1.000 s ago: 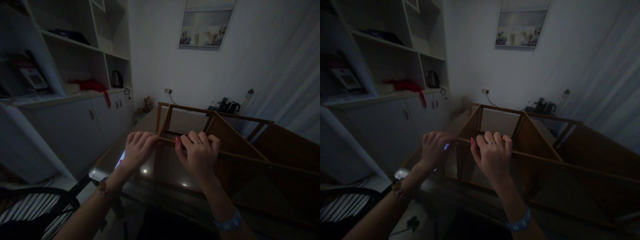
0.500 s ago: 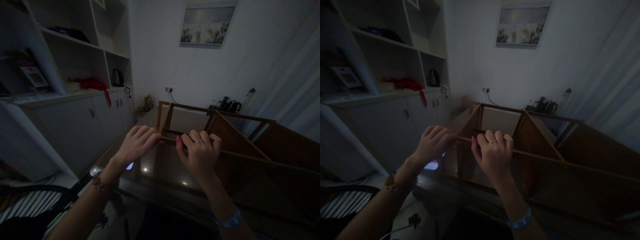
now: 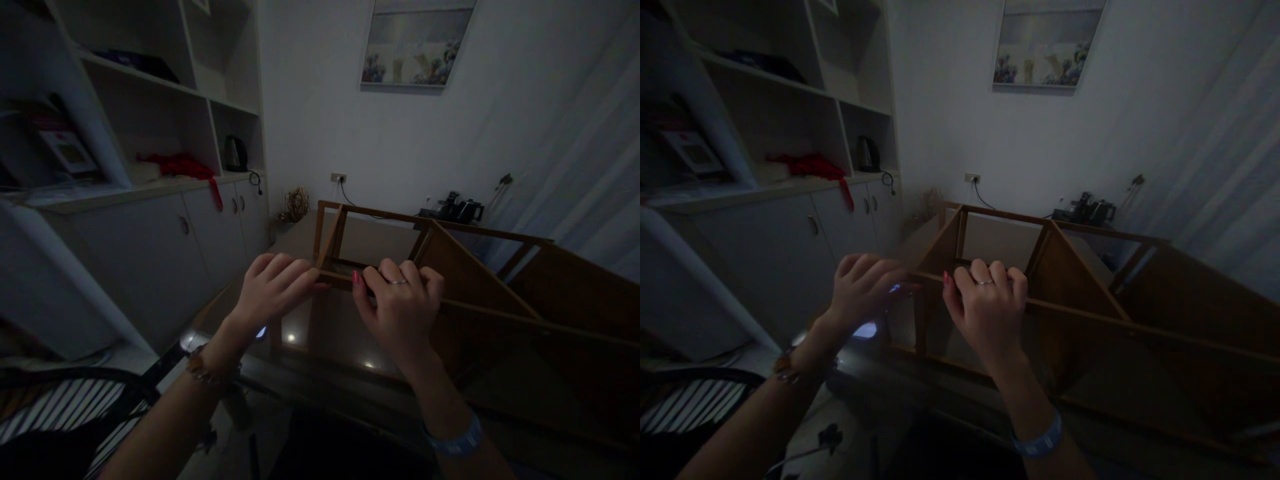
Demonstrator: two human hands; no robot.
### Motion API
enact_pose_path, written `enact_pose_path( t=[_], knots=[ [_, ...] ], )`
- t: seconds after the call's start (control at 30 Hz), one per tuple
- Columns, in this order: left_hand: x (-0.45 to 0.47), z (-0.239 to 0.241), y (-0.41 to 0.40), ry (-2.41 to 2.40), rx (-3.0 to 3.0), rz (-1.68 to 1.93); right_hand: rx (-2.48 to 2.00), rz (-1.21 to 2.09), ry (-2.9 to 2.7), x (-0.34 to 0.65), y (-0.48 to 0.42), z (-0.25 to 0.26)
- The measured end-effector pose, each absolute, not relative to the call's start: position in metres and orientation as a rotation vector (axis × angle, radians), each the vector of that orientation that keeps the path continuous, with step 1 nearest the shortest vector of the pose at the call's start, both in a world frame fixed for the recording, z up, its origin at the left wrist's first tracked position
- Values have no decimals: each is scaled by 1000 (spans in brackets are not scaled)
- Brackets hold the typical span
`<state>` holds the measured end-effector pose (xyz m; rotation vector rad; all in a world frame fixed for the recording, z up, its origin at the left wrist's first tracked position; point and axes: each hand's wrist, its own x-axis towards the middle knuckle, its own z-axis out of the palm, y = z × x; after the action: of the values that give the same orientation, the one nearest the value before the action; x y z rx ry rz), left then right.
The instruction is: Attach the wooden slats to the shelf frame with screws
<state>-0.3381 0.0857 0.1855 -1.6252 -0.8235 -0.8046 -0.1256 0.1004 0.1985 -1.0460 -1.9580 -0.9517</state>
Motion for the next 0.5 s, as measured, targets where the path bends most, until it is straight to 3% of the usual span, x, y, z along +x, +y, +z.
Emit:
enact_pose_path(
  t=[0.5],
  knots=[
    [-331, 181, 85, -867, -1627, -770, -1048, -950, -1962, -125, 101, 199]
  ],
)
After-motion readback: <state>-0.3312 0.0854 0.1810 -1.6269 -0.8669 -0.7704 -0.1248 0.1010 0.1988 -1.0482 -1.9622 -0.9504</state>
